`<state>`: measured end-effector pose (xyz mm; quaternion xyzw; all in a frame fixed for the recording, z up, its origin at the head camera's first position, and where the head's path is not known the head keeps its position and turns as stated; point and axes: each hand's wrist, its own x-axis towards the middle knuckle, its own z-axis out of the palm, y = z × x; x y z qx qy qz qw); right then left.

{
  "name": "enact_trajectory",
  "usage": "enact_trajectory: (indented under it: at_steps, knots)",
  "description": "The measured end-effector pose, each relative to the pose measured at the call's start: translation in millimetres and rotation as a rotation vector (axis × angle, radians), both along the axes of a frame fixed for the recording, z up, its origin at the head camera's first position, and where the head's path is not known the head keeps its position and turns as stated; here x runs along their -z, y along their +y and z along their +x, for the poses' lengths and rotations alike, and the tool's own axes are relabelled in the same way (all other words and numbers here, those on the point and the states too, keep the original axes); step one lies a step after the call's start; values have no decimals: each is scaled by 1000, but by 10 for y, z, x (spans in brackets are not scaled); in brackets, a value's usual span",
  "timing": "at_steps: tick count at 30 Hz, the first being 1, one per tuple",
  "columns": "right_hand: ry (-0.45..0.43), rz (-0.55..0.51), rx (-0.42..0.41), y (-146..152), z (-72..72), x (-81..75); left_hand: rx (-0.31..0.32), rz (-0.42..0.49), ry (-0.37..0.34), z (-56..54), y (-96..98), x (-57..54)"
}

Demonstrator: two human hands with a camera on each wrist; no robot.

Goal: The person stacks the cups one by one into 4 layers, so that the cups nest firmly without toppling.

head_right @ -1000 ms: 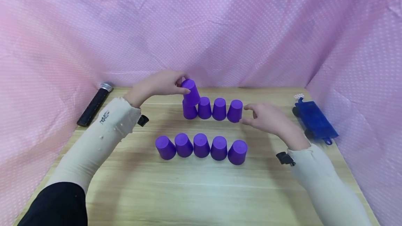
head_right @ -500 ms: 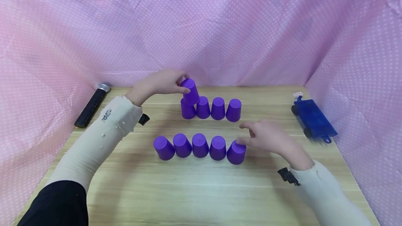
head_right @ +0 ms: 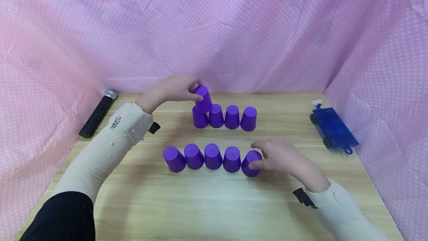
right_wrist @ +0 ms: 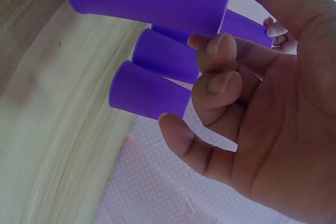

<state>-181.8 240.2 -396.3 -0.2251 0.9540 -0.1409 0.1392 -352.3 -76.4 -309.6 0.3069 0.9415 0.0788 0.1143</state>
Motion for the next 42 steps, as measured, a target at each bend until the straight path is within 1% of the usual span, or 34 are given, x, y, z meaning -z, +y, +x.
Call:
enact_trajectory:
  at_steps: [7,12,19,29,37,42]
  knots:
    - [-21,-20,21,-2,41,23,-6,-18,7,-10,20,30]
    - [-11,-12,22,16,39,41,4,-29,17,-16,26,35]
    - [1,-12,22,36,65,62,3,-38,3,-12,37,33]
    - [27,-25,15,49,99,46,6,-35,3,-34,49,37]
    - [55,-37,-7,51,105,44,17,-34,4,-36,46,46]
    - [62,-48,-6,46,115,41,19,-33,8,-35,43,41]
